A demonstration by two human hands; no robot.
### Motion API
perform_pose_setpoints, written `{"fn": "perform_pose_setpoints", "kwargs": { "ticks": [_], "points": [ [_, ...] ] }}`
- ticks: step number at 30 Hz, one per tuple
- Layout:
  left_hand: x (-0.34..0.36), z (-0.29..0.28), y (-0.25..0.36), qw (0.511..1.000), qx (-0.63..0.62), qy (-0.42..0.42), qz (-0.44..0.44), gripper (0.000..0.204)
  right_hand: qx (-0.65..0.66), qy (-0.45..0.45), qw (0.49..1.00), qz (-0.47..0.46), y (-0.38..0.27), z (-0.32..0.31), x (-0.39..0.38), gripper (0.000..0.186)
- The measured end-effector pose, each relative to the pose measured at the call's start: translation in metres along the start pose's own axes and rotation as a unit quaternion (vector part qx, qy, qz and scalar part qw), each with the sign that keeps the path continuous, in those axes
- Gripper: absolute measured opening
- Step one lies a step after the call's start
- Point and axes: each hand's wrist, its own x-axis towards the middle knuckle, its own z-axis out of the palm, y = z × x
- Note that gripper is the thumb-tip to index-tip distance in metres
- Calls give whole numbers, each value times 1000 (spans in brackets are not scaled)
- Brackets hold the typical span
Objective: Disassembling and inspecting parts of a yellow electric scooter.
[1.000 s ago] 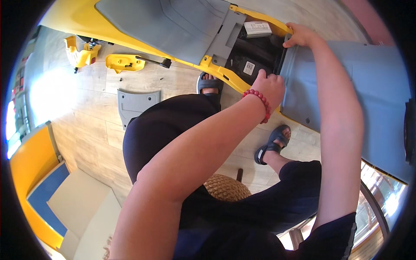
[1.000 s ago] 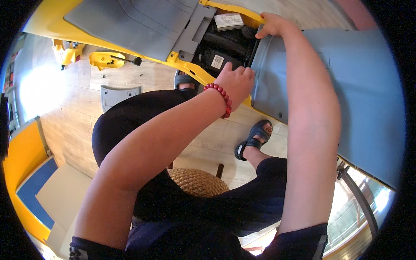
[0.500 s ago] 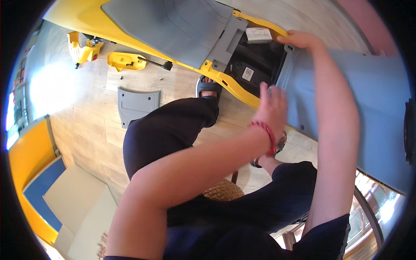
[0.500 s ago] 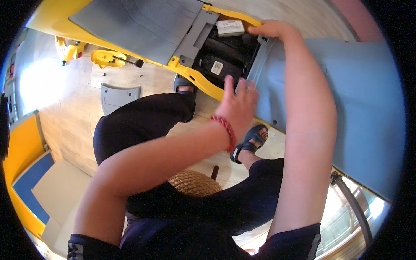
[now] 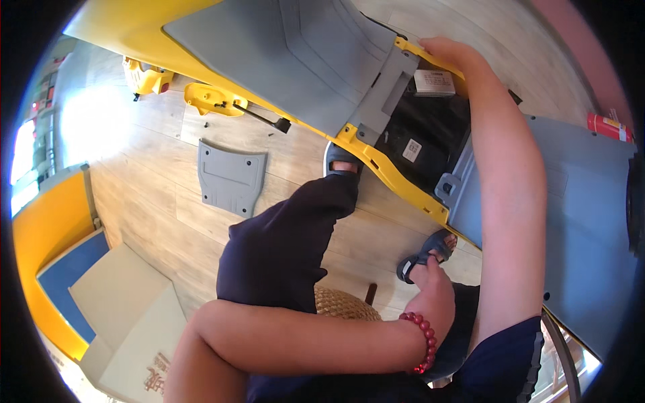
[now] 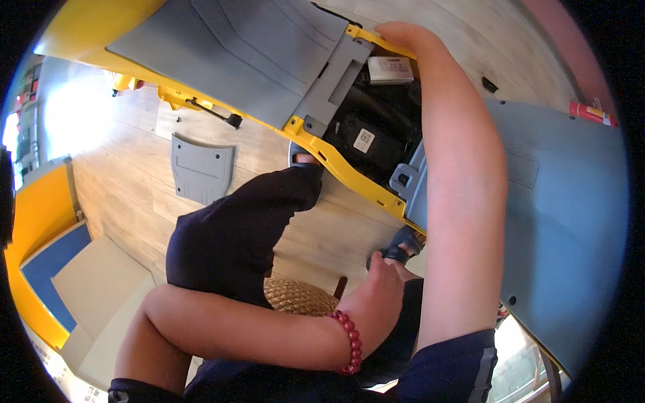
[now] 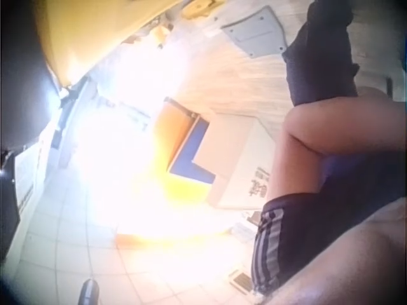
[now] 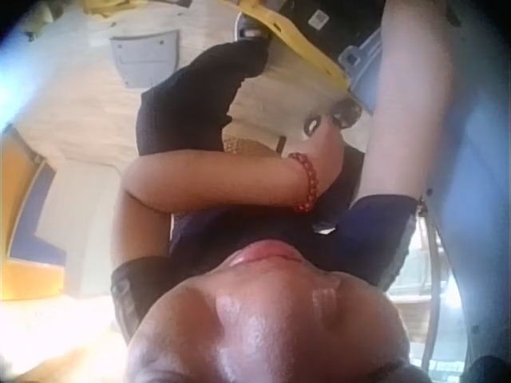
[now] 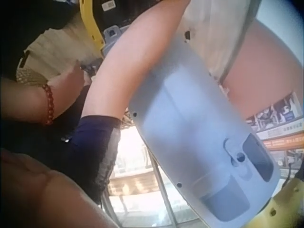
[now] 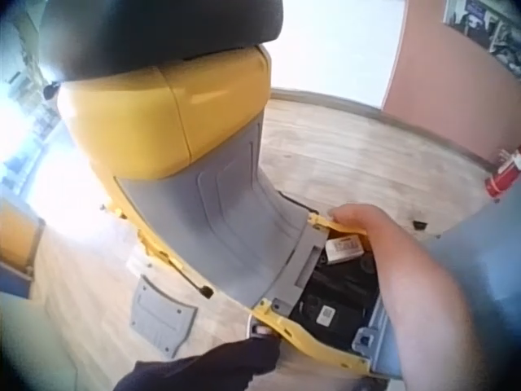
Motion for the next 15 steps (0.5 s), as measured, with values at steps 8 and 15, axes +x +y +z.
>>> {"fn": "perform_pose_setpoints", "kwargs": {
  "ticks": [8,15],
  "points": [
    [-2,0,-10,997,6,39,-68,40,-81,-86,993,-2,-40,3,18,39],
    [0,2,-17,999,-4,8,-41,43,72,-172,980,72,-35,1,20,43]
  ]
}}
